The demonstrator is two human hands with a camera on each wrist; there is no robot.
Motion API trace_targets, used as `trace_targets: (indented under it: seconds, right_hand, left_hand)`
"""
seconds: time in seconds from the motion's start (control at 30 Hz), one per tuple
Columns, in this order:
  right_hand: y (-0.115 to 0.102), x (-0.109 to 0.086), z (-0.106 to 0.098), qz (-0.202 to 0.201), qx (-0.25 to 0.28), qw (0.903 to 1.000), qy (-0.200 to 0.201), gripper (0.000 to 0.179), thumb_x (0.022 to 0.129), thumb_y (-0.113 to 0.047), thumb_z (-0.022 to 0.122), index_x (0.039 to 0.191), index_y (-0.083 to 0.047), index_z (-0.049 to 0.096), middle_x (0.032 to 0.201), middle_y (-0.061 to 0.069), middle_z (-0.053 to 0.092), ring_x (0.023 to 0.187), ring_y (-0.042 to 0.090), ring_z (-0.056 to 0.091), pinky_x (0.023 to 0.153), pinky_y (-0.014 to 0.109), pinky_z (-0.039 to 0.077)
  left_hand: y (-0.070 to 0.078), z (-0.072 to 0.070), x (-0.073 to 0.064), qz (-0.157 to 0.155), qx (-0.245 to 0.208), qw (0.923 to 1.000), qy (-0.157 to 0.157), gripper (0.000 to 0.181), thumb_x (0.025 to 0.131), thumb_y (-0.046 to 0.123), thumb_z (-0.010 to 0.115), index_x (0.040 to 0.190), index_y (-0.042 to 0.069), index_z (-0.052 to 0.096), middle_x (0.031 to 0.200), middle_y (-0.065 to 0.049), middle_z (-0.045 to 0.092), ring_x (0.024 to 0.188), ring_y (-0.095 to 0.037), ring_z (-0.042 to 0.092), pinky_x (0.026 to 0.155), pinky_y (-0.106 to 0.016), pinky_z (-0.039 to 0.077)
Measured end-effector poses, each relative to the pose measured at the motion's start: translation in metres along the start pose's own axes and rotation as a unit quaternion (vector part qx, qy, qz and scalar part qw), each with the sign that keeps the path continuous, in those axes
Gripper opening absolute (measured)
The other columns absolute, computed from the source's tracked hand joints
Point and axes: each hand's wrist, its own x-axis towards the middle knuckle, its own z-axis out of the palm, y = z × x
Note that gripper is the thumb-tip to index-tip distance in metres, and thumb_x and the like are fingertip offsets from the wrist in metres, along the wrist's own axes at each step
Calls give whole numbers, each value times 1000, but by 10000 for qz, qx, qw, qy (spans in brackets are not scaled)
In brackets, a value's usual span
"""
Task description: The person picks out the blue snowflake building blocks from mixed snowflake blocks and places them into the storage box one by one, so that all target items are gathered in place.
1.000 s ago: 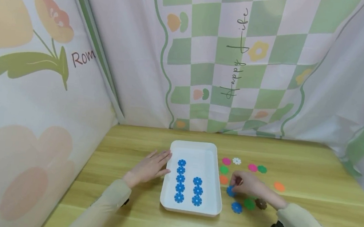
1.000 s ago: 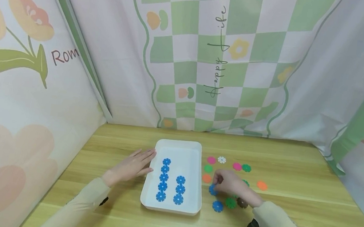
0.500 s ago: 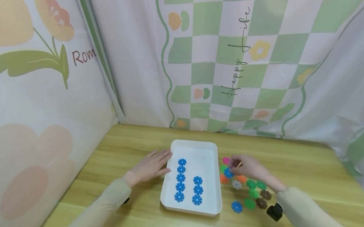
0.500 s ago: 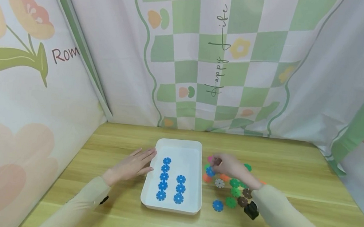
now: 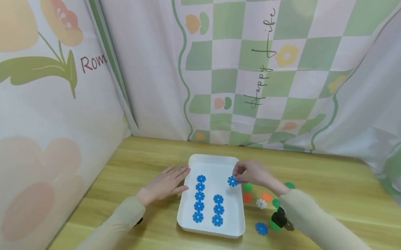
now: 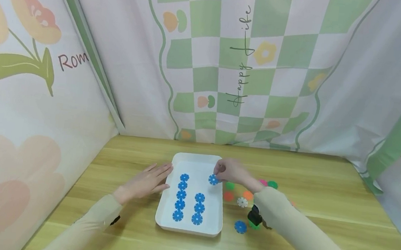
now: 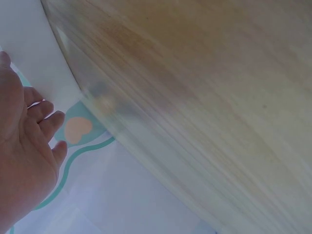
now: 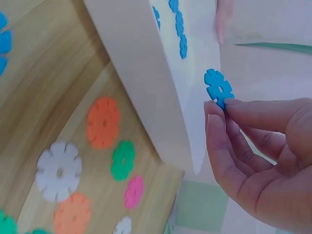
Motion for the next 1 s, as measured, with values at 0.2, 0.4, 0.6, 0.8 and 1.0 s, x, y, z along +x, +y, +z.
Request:
trace_targets:
  seconds: [0.2, 0.4, 0.6, 0.8, 1.0]
  right_hand:
    - [-4, 16, 17, -44, -202, 9998, -74, 3, 88, -2, 69, 89, -1, 67, 83, 7, 71, 71, 15, 67, 65, 27, 59]
    - [-5, 27, 33, 71, -202, 9996, -162, 3, 86, 1, 69, 88, 0, 67, 80, 7, 68, 71, 15, 66, 65, 25, 59]
    - [-7, 34, 44, 10, -269, 9995, -144, 7, 85, 5, 67, 82, -1, 65, 76, 8, 66, 68, 18, 65, 60, 23, 56]
    - [-8, 35, 51, -32, -320, 9995, -48, 8, 83, 7, 67, 80, 1, 64, 73, 8, 64, 65, 18, 64, 57, 22, 55]
    - [-7, 36, 54, 77, -226, 9997, -112, 7, 85, 7, 67, 82, 1, 64, 75, 9, 65, 67, 20, 65, 59, 23, 55]
  left_hand:
    - [1, 1, 0, 5, -17, 10000, -37, 70, 104, 54, 35, 157, 9, 25, 166, -7, 23, 152, -26, 29, 126, -49, 23]
    - [1, 5, -1, 39, -8, 10000, 84, 69, 105, 52, 36, 157, 7, 27, 165, -9, 26, 151, -28, 31, 126, -50, 24]
    - [2, 2, -3, 78, -32, 9999, 122, 69, 105, 52, 36, 156, 7, 28, 164, -10, 27, 150, -29, 32, 125, -51, 25]
    - [2, -2, -2, 72, 15, 9999, 76, 69, 105, 51, 37, 156, 7, 28, 164, -10, 27, 151, -27, 32, 125, -50, 26]
    - [1, -2, -1, 57, 2, 10000, 67, 69, 105, 52, 35, 156, 7, 27, 165, -9, 26, 151, -28, 31, 125, -50, 25]
